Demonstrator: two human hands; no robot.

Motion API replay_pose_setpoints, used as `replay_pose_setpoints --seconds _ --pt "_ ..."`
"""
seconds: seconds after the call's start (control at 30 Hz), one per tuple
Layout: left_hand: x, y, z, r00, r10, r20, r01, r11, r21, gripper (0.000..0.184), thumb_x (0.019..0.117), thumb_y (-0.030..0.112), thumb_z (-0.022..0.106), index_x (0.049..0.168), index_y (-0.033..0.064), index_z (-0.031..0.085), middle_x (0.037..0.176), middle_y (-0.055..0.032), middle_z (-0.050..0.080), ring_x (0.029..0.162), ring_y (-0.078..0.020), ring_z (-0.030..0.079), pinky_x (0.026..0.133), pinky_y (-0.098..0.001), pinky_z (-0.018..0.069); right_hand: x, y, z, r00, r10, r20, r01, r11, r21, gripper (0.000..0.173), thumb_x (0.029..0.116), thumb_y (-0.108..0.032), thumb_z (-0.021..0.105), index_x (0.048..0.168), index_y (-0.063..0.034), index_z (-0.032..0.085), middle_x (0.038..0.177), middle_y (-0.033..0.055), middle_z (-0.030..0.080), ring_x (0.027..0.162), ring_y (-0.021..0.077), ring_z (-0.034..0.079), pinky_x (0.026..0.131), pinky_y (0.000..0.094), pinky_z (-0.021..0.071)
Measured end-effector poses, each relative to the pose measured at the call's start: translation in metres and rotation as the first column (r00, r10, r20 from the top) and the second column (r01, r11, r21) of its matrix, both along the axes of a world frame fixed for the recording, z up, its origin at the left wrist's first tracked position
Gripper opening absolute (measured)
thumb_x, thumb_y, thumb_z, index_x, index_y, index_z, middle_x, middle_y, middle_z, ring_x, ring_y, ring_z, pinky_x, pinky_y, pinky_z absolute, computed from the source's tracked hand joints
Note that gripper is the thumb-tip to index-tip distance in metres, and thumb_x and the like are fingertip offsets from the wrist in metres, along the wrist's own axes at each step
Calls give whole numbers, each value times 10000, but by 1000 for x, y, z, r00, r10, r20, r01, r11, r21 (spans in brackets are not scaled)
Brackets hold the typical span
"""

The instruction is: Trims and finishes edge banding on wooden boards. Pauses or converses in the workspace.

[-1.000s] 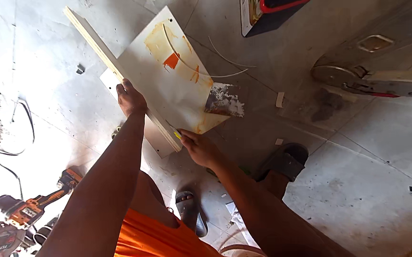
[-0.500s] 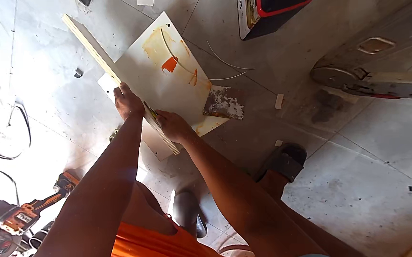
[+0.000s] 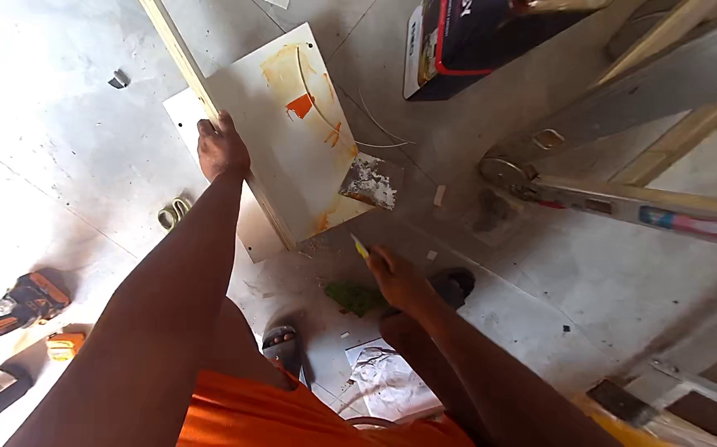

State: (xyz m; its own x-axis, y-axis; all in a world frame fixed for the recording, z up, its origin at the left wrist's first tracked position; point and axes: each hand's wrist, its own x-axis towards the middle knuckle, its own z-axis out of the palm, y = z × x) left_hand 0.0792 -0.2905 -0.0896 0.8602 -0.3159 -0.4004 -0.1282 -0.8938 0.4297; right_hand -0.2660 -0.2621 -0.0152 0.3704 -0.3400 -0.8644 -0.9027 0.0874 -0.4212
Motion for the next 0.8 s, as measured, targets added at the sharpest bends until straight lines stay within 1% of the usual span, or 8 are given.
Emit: replay_pose_setpoints --seconds 0.07,0.13,0.27,0.4,0.47,0.57,0.67,0.8 --pt "2 0 -2 1000 8 -23 -9 1000 -7 578 1040 563 449 1383 109 552 1288 -167 661 1246 -323 617 1008 -590 481 35 -26 -6 1000 28 1 -28 986 -162 419 1122 -290 415 1482 -85 478 1029 208 673 904 354 678 824 544 549" --pt "3 1 -3 999 12 -44 -12 1000 -9 546 991 475 551 1398 113 535 1292 -182 655 1251 -349 610 997 -614 482 72 -40 -20 997 77 7 -71 953 -294 443 1096 -274 445 1497 -91 487 1173 218 689 1053 387 691 903 590 550" --pt "12 29 0 990 -15 -139 -3 992 -129 481 1046 371 541 1355 3 562 1302 -285 609 1229 -442 583 989 -672 457 132 -34 -54 970 236 65 -162 817 -553 423 1083 -260 478 1452 -61 527 1302 231 638 1160 413 655 923 581 551" --pt "22 99 22 854 -43 -518 -258 830 -494 397 1097 314 461 1440 113 462 1206 -124 671 1037 -229 689 873 -451 590 118 -7 -62 808 565 165 -306 643 -702 351 996 -142 582 1321 -25 645 1376 264 576 1264 458 554 973 605 495" --pt "26 144 47 774 -158 -614 -273 791 -548 392 1124 308 382 1467 120 413 1164 -131 690 1000 -259 716 848 -452 611 70 4 -69 567 810 153 -567 518 -641 299 1005 -116 542 1256 -3 658 1332 300 596 1241 492 574 997 642 475" --pt "21 215 76 780 -198 -593 -190 829 -526 406 1125 381 363 1391 99 484 1032 -127 718 878 -262 739 765 -437 633 -9 10 -86 222 971 87 -897 238 -372 396 987 -104 596 1379 -49 601 1379 291 560 1299 508 518 1039 668 436" --pt "-6 264 69 778 -138 -613 -204 867 -455 447 1108 462 379 1300 99 555 920 -120 707 753 -246 723 665 -413 628 -63 24 -102 161 987 -7 -967 156 -203 652 941 -77 663 1555 -168 463 1537 294 438 1412 521 411 1110 703 353" --pt "-37 279 34 689 -64 -722 -297 884 -362 471 1105 460 393 1328 69 530 953 -139 694 756 -255 719 676 -419 631 -81 33 -123 119 992 -37 -963 106 -249 591 1005 -72 566 1573 -110 409 1445 271 539 1357 477 496 1094 642 411"
